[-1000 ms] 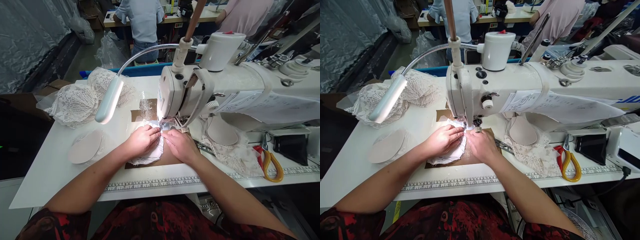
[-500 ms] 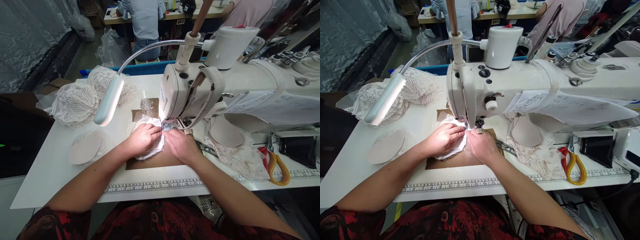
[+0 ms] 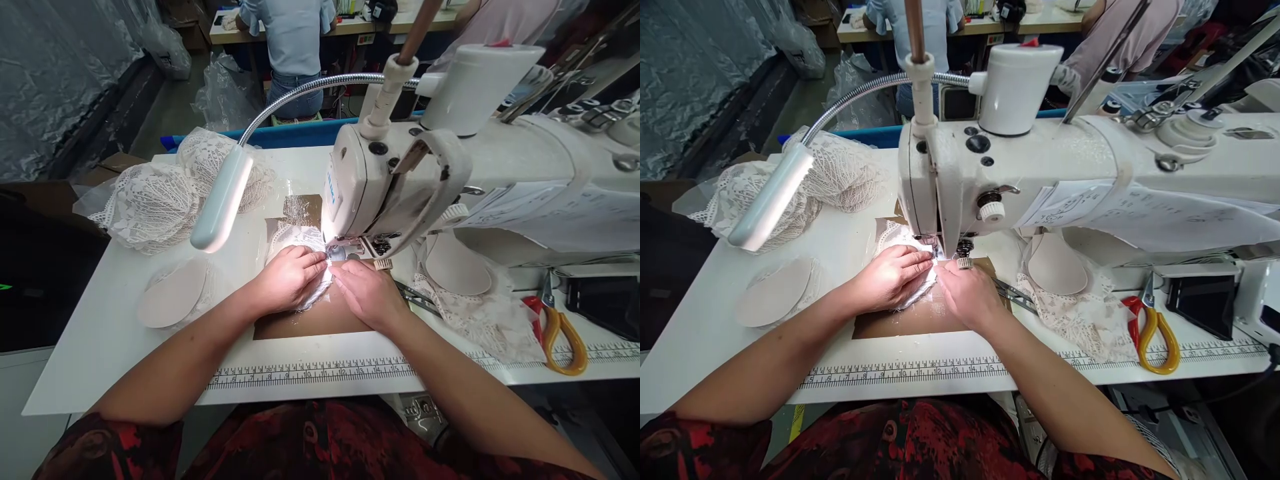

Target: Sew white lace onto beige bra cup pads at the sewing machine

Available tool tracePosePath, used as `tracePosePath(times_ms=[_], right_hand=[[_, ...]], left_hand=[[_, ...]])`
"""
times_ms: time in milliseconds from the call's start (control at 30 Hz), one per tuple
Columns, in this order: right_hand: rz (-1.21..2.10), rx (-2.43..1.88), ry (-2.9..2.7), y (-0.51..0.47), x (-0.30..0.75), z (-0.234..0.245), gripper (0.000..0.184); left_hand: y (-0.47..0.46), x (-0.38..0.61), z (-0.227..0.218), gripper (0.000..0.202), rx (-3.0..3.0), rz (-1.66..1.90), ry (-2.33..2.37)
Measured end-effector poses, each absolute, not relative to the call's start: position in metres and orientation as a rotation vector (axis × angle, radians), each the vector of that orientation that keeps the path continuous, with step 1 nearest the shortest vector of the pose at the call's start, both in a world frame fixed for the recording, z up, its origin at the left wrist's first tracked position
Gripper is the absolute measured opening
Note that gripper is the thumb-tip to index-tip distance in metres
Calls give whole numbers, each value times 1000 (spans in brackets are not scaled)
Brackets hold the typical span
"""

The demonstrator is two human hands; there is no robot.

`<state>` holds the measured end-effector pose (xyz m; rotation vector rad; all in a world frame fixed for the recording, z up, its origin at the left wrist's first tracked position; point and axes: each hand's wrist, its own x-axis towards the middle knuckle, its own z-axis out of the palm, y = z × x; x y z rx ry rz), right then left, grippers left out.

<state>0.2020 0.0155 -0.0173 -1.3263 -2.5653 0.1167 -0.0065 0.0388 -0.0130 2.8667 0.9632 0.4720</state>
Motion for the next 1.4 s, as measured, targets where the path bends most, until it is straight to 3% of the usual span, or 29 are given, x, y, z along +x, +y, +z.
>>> tracePosePath(times_ms=[433, 600, 1000, 1400], right_hand=[[230, -1372, -2528, 20, 199, -15, 36], [330, -1386, -2417, 18, 204, -13, 34], [157, -1349, -2631, 13, 198, -12, 39], [63, -1474, -2639, 15, 193, -14, 44]], left_hand=[[44, -10, -12, 32, 2854, 495, 1093], [38, -15, -6, 32, 2862, 428, 940], [42, -21, -5, 28, 2890, 357, 655], [38, -12, -6, 33, 2833, 388, 871]])
